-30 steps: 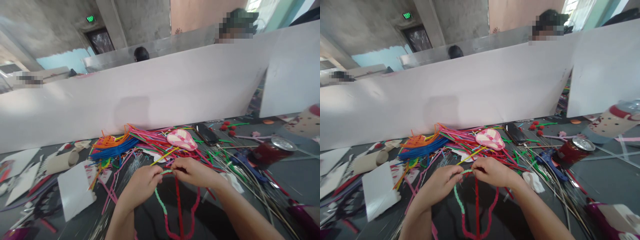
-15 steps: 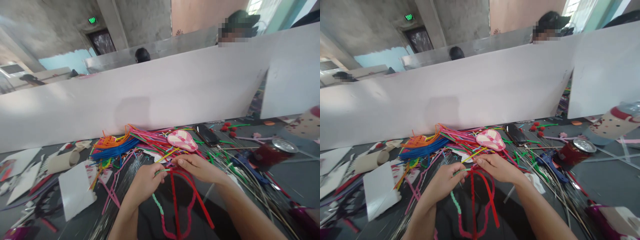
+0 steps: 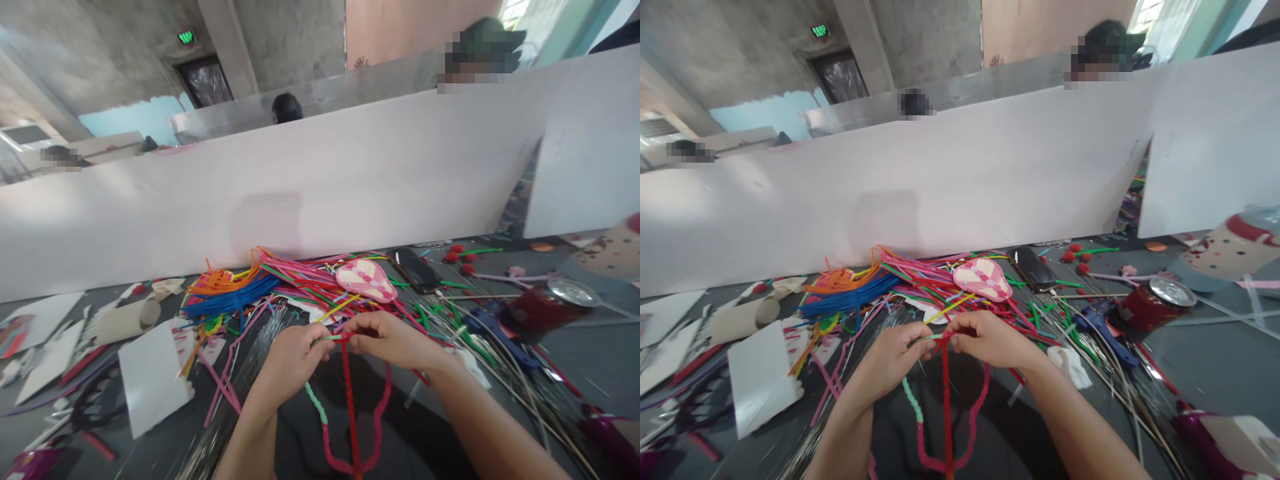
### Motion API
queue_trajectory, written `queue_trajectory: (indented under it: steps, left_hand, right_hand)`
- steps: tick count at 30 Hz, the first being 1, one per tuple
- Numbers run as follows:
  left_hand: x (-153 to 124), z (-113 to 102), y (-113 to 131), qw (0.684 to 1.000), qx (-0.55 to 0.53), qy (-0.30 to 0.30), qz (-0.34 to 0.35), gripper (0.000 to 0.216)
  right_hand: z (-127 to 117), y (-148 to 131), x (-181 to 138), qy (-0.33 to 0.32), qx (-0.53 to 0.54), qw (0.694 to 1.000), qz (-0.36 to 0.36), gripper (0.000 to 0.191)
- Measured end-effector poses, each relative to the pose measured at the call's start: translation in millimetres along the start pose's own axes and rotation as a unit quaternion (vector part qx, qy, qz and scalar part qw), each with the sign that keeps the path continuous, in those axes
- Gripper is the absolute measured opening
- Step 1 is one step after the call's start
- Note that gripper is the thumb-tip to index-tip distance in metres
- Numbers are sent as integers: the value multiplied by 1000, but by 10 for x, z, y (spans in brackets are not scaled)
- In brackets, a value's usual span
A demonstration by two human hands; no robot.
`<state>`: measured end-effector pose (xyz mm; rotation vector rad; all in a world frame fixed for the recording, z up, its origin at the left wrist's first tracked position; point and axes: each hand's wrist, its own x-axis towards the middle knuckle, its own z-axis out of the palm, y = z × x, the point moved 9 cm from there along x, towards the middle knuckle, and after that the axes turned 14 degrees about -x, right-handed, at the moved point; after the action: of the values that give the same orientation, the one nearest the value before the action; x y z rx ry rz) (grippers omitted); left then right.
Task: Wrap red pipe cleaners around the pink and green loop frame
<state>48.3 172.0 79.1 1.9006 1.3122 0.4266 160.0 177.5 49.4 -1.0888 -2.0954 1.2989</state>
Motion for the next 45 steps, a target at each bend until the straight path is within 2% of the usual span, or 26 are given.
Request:
queue_trajectory:
  steps: [6, 8, 11, 14, 18, 20, 23, 27, 35, 38, 40, 43, 45]
  left_hand:
    - [5, -5, -32, 1000, 22, -15, 9, 18]
    - [-25, -53, -71, 999, 28, -17, 14, 34]
    - [-94, -178, -130, 999, 44, 12, 16, 49]
    - [-151, -231, -77, 996, 61, 59, 37, 47]
    - [-139, 4, 160, 986, 123, 57, 100, 42]
    - [-101, 105, 208, 982, 148, 60, 103, 38]
    - [-50, 146, 181, 982, 149, 66, 94, 34]
    - [-37, 37, 114, 987, 104, 82, 88, 28]
    - [-19, -28, 168, 991, 63, 82, 82, 20]
    - [-62, -133, 112, 989, 67, 92, 92, 22]
    - [-145, -307, 35, 984, 88, 125, 87, 28]
    - [-333, -597, -25, 965, 143, 211, 67, 35]
    - [-421, -612, 62, 955, 158, 233, 89, 35]
  right_hand:
    - [-28, 47, -3, 26, -40, 999, 24, 14]
    - [-56, 68, -9, 42, -58, 997, 30, 15]
    - [-91, 57, -11, 66, -95, 993, 22, 17]
    - [-77, 20, -3, 80, -140, 987, 9, 17]
    - [-24, -58, -3, 91, -163, 982, -7, 18]
    - [-2, -118, -13, 92, -155, 983, -23, 20]
    - [1, -191, -29, 87, -123, 988, -46, 23]
    - [-85, -205, -48, 94, -78, 991, -48, 24]
    - [-179, -154, -84, 94, -102, 990, -18, 20]
    - [-205, -129, -90, 104, -106, 989, -10, 21]
    - [-239, -110, -94, 116, -116, 987, 1, 21]
    - [-262, -103, -91, 125, -128, 984, 11, 21]
    - [-242, -114, -84, 124, -135, 983, 11, 20]
